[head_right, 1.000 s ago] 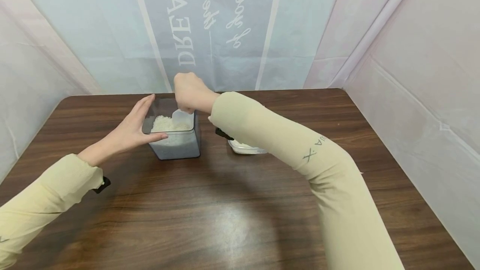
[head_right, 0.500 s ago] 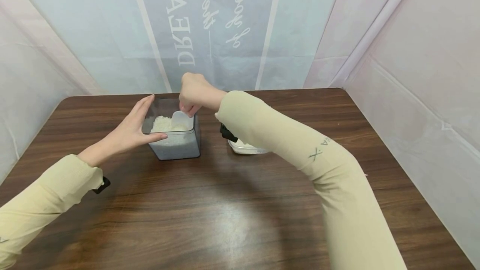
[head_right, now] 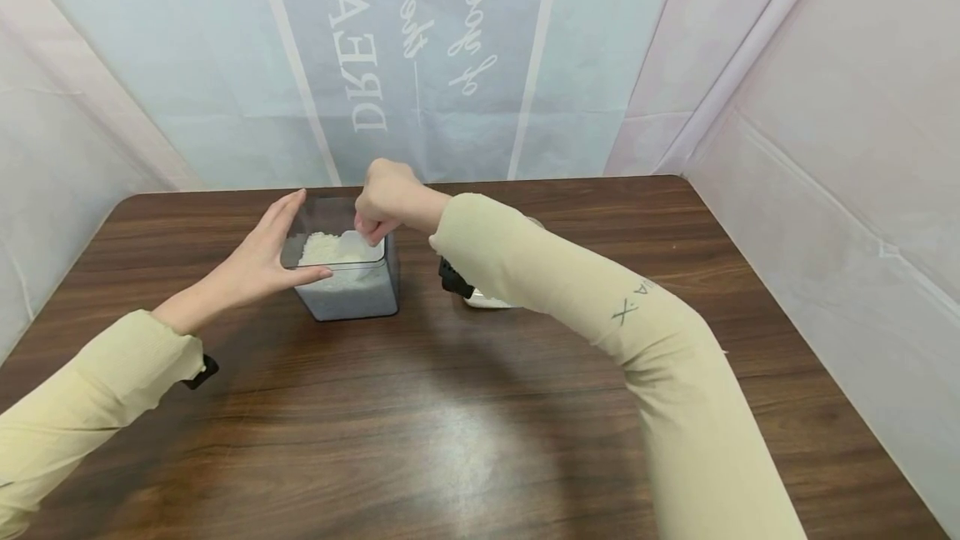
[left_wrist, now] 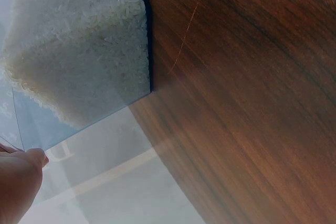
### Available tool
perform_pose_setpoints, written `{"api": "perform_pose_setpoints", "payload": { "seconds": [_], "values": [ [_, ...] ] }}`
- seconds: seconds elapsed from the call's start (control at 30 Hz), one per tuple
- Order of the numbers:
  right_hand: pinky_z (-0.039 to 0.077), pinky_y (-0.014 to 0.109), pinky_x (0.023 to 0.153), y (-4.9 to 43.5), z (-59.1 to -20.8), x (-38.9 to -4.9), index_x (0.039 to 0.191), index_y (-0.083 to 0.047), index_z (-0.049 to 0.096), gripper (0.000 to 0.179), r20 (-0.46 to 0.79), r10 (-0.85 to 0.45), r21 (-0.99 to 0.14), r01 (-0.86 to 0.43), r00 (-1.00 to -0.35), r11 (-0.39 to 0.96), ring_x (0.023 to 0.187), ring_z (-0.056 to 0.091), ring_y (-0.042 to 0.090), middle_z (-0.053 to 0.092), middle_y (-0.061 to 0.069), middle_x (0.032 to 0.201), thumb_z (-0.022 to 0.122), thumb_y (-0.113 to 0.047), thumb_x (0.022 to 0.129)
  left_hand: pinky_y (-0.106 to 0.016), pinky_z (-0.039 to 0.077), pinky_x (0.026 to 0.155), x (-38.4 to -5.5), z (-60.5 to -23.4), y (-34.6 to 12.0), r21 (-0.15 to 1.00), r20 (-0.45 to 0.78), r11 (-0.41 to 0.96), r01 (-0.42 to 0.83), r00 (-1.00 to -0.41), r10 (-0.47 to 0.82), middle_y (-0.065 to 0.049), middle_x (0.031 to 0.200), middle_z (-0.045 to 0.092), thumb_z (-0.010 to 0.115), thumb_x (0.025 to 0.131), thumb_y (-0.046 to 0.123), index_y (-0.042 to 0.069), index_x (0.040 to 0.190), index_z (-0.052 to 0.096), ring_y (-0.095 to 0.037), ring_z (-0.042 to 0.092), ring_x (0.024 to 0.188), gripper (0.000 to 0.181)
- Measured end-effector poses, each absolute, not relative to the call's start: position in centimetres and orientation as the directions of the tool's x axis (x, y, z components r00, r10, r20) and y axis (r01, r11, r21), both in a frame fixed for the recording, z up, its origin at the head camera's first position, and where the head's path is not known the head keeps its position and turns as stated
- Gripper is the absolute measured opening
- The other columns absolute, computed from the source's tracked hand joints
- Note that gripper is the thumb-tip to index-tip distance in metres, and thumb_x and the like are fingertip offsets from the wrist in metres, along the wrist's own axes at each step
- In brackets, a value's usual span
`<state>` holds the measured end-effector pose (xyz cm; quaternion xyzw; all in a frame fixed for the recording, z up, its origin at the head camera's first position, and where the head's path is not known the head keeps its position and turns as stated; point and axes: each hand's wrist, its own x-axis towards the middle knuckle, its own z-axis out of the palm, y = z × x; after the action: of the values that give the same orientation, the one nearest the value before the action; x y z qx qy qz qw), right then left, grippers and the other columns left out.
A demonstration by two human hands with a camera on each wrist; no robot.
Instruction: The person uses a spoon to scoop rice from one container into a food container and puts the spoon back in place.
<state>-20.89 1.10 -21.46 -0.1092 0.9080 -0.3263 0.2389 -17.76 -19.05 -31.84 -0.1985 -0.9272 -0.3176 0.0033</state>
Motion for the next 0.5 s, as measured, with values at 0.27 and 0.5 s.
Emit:
{"api": "perform_pose_setpoints", "payload": {
  "seconds": [0.27, 0.5],
  "values": [
    [0.052, 0.023, 0.058, 1.0, -22.3, -20.7, 0.081, -0.004, 0.073, 0.01, -0.331, -0.347, -0.654, -0.051, -0.878, 0.755, 0.063, 0.066, 0.014, 0.069, 0.004, 0.072, 0.065, 0.0, 0.077, -0.054, 0.022, 0.102, -17.7, -31.7, -19.0, 0.594, 0.118, 0.719, 0.362, -0.923, 0.367, -0.012, 0.151, 0.0, 0.07, 0.075, 0.045, 0.008, 0.147, -0.004, -0.033, 0.014, 0.135, 0.109],
    [0.029, 0.021, 0.046, 0.6, -23.4, -20.3, 0.079, -0.002, 0.074, 0.014, -0.318, -0.375, -0.647, -0.09, -0.871, 0.757, 0.054, 0.06, 0.014, 0.069, 0.003, 0.071, 0.061, 0.002, 0.076, -0.054, 0.022, 0.102, -17.7, -31.7, -19.1, 0.599, 0.116, 0.716, 0.36, -0.923, 0.367, -0.011, 0.151, 0.0, 0.07, 0.076, 0.045, 0.009, 0.147, -0.004, -0.033, 0.013, 0.135, 0.108]
  ]
}}
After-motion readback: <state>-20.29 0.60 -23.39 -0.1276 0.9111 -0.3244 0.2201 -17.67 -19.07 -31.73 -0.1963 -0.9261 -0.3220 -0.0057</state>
